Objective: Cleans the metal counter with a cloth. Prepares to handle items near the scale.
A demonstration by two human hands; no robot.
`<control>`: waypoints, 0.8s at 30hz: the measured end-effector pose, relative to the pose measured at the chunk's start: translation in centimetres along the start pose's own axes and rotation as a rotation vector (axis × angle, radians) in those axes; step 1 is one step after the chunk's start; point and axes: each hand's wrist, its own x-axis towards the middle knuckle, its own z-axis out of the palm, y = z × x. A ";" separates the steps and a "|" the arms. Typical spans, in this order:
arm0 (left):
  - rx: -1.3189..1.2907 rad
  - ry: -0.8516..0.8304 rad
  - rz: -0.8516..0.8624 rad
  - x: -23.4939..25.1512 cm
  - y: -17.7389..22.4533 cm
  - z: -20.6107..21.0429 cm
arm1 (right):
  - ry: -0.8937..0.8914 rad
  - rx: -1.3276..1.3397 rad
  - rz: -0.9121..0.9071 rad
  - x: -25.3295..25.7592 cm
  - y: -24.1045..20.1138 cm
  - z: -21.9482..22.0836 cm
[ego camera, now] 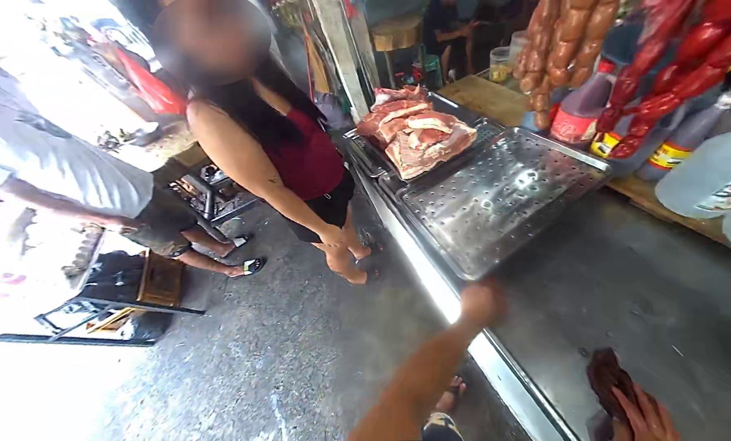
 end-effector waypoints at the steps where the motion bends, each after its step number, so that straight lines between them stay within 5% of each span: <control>1: -0.006 -0.001 0.012 0.0 -0.1 0.0 | -0.026 0.046 -0.091 1.5 -1.9 0.4; 6: -0.008 -0.046 0.053 0.1 -0.6 0.1 | -0.179 0.141 -0.493 5.1 -9.1 3.1; 10: -0.013 -0.033 0.104 0.6 -0.9 0.7 | -0.234 0.155 -0.546 3.7 -11.2 2.7; 15: -0.014 0.065 0.152 0.0 -0.8 -0.1 | -0.264 0.139 -0.331 -0.8 -7.5 -0.9; 17: -0.044 0.112 0.197 -1.2 0.1 -0.4 | -0.289 0.103 -0.195 -3.3 -2.7 -2.3; 21: -0.190 0.104 0.327 -5.6 4.3 3.1 | -0.653 -0.029 0.216 -7.9 7.7 -8.5; 24: -0.472 -0.072 0.403 -13.0 9.5 6.2 | -0.707 0.016 0.482 -12.3 14.0 -14.5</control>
